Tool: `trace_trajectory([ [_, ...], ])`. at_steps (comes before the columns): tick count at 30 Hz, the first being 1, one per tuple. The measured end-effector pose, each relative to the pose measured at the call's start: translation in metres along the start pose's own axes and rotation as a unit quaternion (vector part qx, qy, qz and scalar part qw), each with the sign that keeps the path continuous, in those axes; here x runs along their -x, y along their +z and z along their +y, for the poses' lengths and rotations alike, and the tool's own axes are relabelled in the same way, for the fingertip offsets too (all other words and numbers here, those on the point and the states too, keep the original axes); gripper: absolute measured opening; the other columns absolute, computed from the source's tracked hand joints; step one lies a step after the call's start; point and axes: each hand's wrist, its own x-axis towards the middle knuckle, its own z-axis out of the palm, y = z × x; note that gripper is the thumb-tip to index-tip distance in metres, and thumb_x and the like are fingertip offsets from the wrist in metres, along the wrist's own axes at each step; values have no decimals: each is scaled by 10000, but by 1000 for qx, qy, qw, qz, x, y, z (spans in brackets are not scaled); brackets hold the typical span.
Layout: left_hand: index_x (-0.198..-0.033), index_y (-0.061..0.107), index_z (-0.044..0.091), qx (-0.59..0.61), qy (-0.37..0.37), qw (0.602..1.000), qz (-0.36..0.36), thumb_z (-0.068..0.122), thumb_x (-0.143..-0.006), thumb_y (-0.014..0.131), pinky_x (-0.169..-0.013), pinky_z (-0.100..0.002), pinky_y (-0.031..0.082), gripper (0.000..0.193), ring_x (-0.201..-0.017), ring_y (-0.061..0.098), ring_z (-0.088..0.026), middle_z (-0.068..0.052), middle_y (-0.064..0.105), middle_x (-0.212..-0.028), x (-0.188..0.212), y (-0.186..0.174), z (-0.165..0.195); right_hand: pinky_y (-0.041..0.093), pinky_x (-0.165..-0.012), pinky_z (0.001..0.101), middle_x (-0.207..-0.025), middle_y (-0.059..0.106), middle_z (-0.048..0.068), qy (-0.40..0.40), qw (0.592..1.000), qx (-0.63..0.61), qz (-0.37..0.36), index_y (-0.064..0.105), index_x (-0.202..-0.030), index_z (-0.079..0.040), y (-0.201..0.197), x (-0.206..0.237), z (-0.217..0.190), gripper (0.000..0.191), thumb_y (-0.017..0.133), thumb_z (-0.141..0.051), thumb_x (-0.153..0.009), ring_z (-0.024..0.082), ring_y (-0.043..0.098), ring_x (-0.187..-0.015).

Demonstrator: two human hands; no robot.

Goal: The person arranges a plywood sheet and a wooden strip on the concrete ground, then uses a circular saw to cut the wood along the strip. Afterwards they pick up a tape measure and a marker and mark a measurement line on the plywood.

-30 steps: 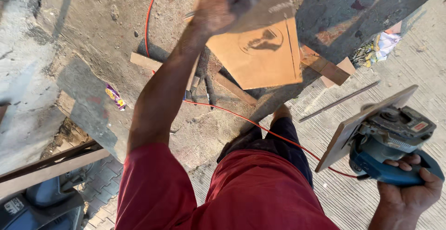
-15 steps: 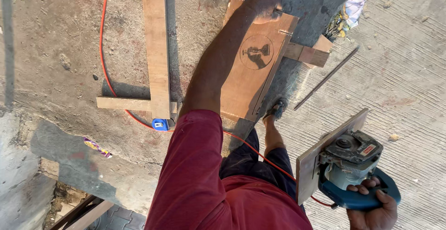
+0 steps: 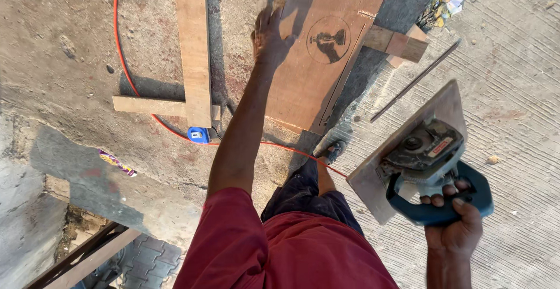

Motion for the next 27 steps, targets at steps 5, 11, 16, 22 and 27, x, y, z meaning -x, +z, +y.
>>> trace_trajectory([
  [5, -1464, 460, -10, 36, -10, 999, 4, 292, -763, 946, -1216, -465, 304, 905, -1476, 296, -376, -173, 387, -1559, 39, 28, -36, 573, -832, 450, -1030, 619, 94, -44, 994, 94, -44, 565, -1221, -54, 62, -34, 18, 323, 540, -32, -900, 217, 615, -815],
  [11, -1444, 529, 67, 81, -18, 995, 50, 306, -747, 946, -1221, -469, 340, 846, -1501, 322, -306, -76, 424, -1572, 44, 44, -49, 608, -750, 460, -1068, 651, 138, -92, 978, 164, -89, 579, -1266, -21, 129, -93, 43, 400, 507, 7, -874, 254, 656, -786],
  [16, -1457, 530, 125, 71, -28, 994, 75, 389, -751, 947, -1213, -525, 309, 861, -1522, 298, -256, -26, 399, -1595, 52, 51, -51, 617, -746, 464, -1086, 656, 141, -76, 982, 148, -92, 573, -1262, -24, 156, -122, 55, 395, 497, 9, -875, 252, 662, -781],
  [22, -1474, 511, 176, 66, -60, 995, 49, 460, -760, 925, -1156, -551, 318, 873, -1529, 267, -199, 24, 361, -1612, 57, 54, -50, 603, -709, 426, -1052, 659, 144, -68, 977, 173, -102, 581, -1294, -25, 164, -129, 59, 410, 498, 3, -893, 233, 651, -741],
  [27, -1477, 511, 195, 76, -52, 993, 77, 465, -758, 922, -1150, -539, 336, 870, -1527, 272, -195, 39, 355, -1610, 58, 49, -45, 601, -729, 432, -1055, 656, 120, -27, 983, 159, -93, 591, -1324, -33, 164, -137, 48, 432, 512, -20, -900, 237, 645, -760],
])
